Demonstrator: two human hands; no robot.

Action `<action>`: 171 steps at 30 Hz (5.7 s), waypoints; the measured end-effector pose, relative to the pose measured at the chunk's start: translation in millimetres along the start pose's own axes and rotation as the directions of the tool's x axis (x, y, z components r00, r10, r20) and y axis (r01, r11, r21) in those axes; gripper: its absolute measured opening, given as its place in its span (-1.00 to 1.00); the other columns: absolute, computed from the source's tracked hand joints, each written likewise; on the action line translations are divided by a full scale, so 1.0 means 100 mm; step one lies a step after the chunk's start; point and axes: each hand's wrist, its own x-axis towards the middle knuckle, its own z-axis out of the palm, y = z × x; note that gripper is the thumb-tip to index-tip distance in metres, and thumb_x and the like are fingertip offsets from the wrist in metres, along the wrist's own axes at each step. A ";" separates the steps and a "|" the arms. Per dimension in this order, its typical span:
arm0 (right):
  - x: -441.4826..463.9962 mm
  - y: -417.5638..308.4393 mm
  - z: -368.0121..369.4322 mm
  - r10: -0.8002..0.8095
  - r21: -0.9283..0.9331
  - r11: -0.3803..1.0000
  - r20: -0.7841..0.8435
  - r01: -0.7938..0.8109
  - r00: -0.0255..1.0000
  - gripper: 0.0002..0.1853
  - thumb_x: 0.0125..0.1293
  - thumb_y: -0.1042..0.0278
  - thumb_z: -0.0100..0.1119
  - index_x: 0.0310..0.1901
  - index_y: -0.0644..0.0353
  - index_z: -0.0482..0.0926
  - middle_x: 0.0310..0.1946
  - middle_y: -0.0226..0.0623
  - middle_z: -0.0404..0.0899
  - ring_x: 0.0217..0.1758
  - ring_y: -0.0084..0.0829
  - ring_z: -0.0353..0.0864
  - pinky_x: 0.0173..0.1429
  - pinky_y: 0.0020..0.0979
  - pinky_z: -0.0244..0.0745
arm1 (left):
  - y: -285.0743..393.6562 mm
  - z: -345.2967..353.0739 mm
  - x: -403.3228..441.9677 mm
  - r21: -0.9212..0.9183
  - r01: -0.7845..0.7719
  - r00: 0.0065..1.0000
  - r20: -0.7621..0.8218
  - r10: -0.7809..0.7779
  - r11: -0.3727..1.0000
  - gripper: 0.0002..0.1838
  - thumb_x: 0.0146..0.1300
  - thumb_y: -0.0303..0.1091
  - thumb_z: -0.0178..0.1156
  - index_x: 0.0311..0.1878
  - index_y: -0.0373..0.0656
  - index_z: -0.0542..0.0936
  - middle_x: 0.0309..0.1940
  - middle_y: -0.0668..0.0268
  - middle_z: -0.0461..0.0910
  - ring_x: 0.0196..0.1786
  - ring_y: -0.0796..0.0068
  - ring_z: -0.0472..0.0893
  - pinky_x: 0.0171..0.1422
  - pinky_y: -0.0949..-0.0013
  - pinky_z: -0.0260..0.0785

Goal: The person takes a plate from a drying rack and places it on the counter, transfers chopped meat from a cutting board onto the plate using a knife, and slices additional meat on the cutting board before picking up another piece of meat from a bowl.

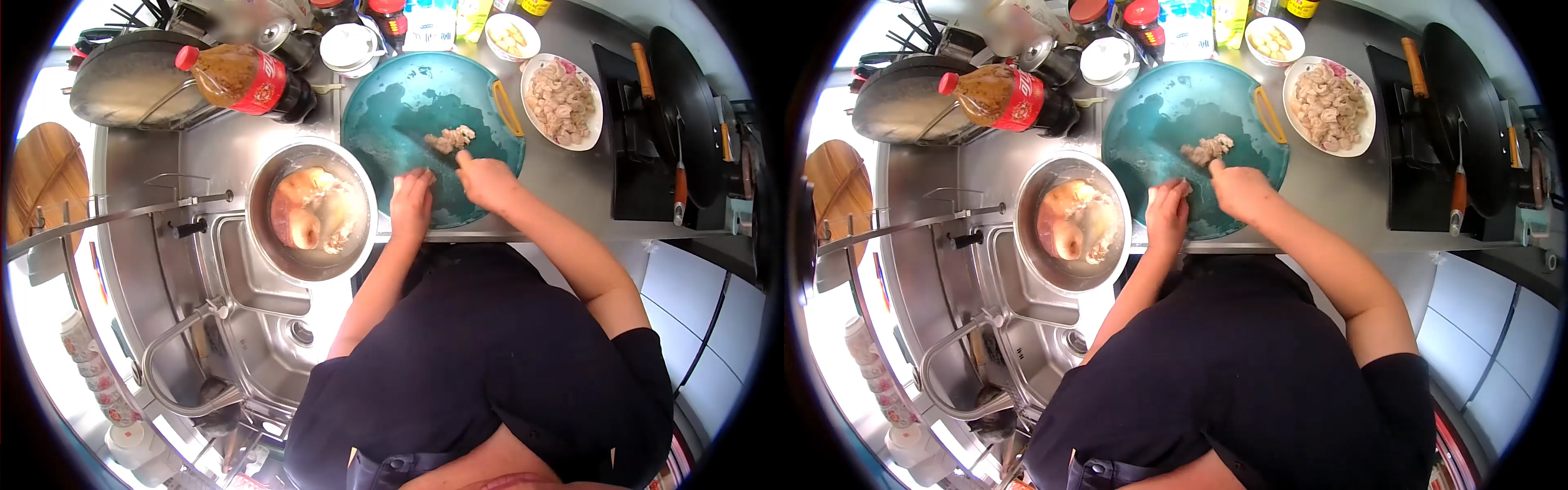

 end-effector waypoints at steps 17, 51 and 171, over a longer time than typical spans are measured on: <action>-0.22 0.10 -0.12 -0.041 -0.100 0.994 0.043 0.045 0.998 -0.77 0.16 0.55 0.07 -0.13 0.31 0.36 -0.42 0.02 0.66 -0.25 0.03 0.71 -0.18 -0.06 0.59 | 0.04 0.18 0.30 -0.044 -0.059 0.996 0.069 0.062 0.997 -0.73 0.05 -0.58 0.30 -0.14 -0.20 0.58 -0.11 0.17 0.58 -0.08 0.00 0.53 -0.01 0.11 0.45; -0.24 0.04 0.17 -0.102 -0.027 0.995 -0.055 0.101 0.993 -0.83 0.30 0.41 0.07 -0.15 0.27 0.36 -0.51 0.02 0.63 -0.36 0.04 0.68 -0.27 -0.04 0.56 | 0.12 0.03 0.12 0.005 -0.053 0.999 0.011 0.053 0.999 -0.76 0.04 -0.54 0.30 -0.17 -0.16 0.58 -0.13 0.20 0.57 -0.08 0.04 0.54 -0.05 0.10 0.48; -0.65 -0.02 0.03 0.025 -0.027 0.999 0.161 -0.021 0.987 -0.82 0.41 0.33 -0.01 -0.17 0.29 0.35 -0.46 0.08 0.64 -0.30 0.09 0.68 -0.18 0.01 0.55 | -0.13 0.10 0.00 -0.071 0.105 0.987 -0.111 -0.113 0.992 -0.84 0.06 -0.64 0.27 -0.29 -0.25 0.54 -0.25 0.12 0.60 -0.25 0.10 0.58 -0.16 0.21 0.46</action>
